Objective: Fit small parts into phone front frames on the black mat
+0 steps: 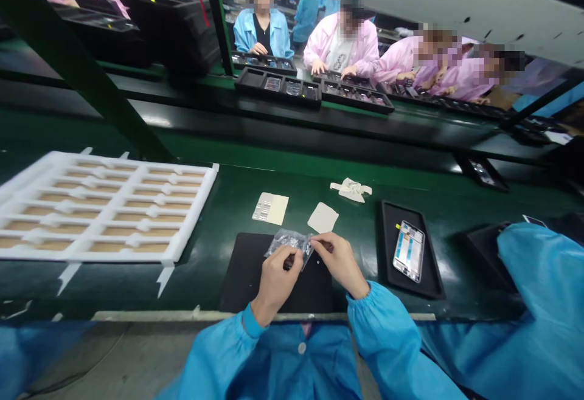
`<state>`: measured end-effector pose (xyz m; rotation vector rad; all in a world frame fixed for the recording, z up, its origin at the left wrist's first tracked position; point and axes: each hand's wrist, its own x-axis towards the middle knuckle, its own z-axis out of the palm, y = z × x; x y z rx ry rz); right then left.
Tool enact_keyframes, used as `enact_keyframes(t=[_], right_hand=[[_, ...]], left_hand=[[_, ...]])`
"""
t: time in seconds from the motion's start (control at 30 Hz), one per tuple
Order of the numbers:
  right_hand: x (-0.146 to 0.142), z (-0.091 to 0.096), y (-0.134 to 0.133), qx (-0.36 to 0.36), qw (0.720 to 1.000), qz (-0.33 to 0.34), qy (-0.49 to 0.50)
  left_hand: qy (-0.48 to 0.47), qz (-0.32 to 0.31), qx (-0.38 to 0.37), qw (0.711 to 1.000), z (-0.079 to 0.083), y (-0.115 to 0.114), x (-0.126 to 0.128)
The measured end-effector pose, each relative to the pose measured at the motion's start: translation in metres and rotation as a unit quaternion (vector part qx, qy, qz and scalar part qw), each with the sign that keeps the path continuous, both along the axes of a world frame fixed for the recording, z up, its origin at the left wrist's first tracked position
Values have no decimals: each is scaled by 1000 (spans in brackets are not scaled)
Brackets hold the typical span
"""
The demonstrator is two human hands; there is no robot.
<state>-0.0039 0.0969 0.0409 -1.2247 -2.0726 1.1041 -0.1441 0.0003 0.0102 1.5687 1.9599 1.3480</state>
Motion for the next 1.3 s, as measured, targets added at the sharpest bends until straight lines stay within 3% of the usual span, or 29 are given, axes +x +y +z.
enact_keyframes(t=[0.13,0.3,0.47,0.7,0.9,1.0,1.1,1.2,1.3], right_hand=[[-1,-7,35,70,997,-37,-10],[-14,-33,89,132,988,-12,-83],[-19,-48,103,169,972,22,-159],[-26,-53,99,205,955,43,-212],[-17,-44,96,202,966,1,-161],[2,-29,77,203,973,-22,-109],[15,-20,47,193,979,-2,-69],[15,-21,24,174,984,9,-45],[9,-26,18,156,987,-7,-31]], left_hand=[[34,-1,-11,999,1,11,-4],[132,-88,-11,987,-7,46,10],[193,-145,-25,970,-25,80,18],[208,-154,-48,965,-29,85,16],[186,-145,-57,970,-29,85,18],[157,-133,-52,977,-30,84,17],[125,-124,-39,984,-27,81,15],[97,-119,-26,988,-22,77,13],[74,-115,-19,990,-19,75,13]])
